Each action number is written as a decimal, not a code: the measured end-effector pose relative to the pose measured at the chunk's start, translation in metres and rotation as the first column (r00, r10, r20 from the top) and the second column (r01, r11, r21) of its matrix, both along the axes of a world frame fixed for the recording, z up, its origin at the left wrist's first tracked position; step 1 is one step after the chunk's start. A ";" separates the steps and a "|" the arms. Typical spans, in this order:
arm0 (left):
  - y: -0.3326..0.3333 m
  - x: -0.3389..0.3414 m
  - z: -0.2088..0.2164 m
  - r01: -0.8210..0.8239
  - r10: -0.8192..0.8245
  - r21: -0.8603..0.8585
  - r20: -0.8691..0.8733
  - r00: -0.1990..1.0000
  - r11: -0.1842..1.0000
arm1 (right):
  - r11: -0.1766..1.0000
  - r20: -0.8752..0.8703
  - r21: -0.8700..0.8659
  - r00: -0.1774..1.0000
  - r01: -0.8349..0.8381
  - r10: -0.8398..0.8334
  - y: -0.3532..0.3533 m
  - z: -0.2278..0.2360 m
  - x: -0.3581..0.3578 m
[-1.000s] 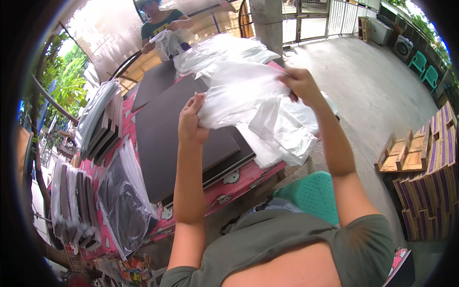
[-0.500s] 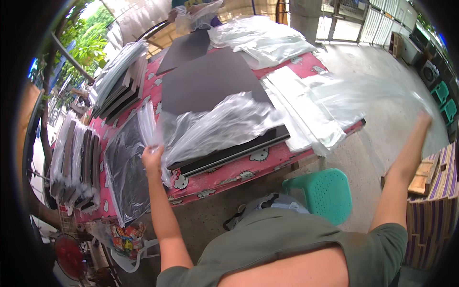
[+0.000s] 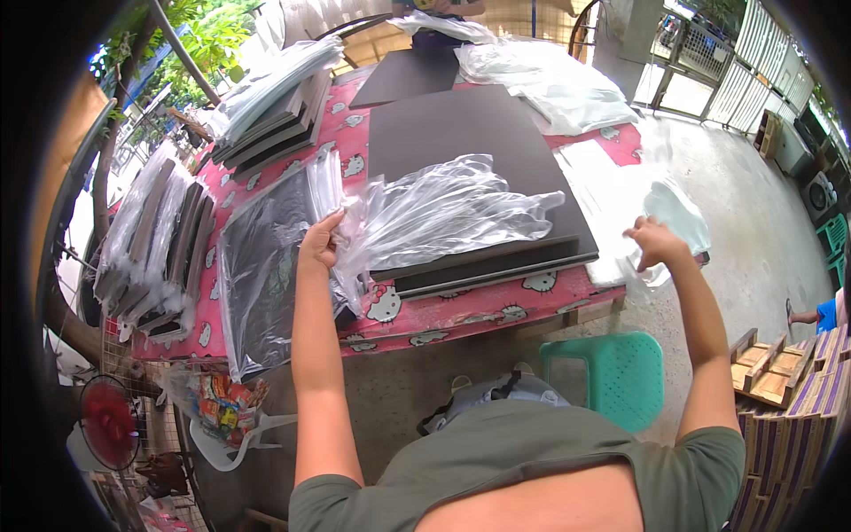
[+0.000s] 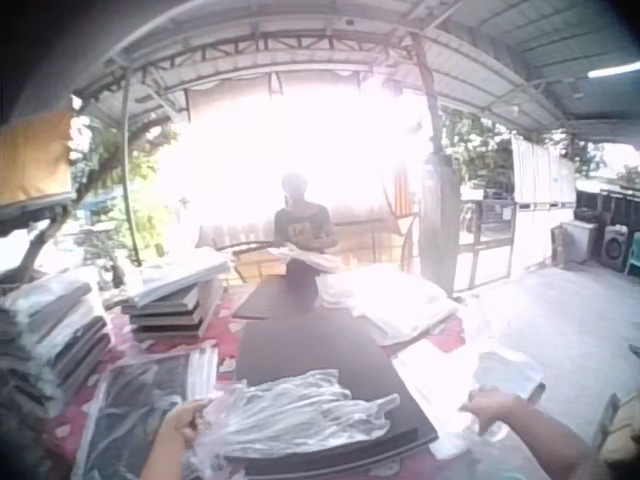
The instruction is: The person places black cardboard sheets into plastic bags and stacks them on a table.
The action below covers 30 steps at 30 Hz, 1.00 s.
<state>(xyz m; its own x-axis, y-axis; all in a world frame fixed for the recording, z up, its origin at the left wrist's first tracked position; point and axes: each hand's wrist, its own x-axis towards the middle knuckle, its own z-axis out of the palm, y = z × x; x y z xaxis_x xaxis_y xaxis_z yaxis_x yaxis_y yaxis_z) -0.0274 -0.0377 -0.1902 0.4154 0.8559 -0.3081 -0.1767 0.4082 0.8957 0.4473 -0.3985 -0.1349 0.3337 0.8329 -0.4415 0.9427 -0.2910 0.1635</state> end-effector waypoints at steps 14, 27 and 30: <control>-0.137 0.028 0.141 -0.228 0.064 0.677 0.258 0.964 0.700 | 0.548 -0.588 0.805 0.421 0.225 0.691 0.193 0.119 -0.238; -0.178 0.105 0.149 0.055 -0.259 0.483 0.368 0.893 0.874 | 0.020 -0.269 0.909 0.550 0.416 0.791 0.155 0.115 -0.187; -0.182 0.099 0.129 0.071 -0.205 0.637 0.139 0.969 0.768 | 0.689 -0.781 0.445 -0.128 0.573 0.611 0.104 0.131 -0.200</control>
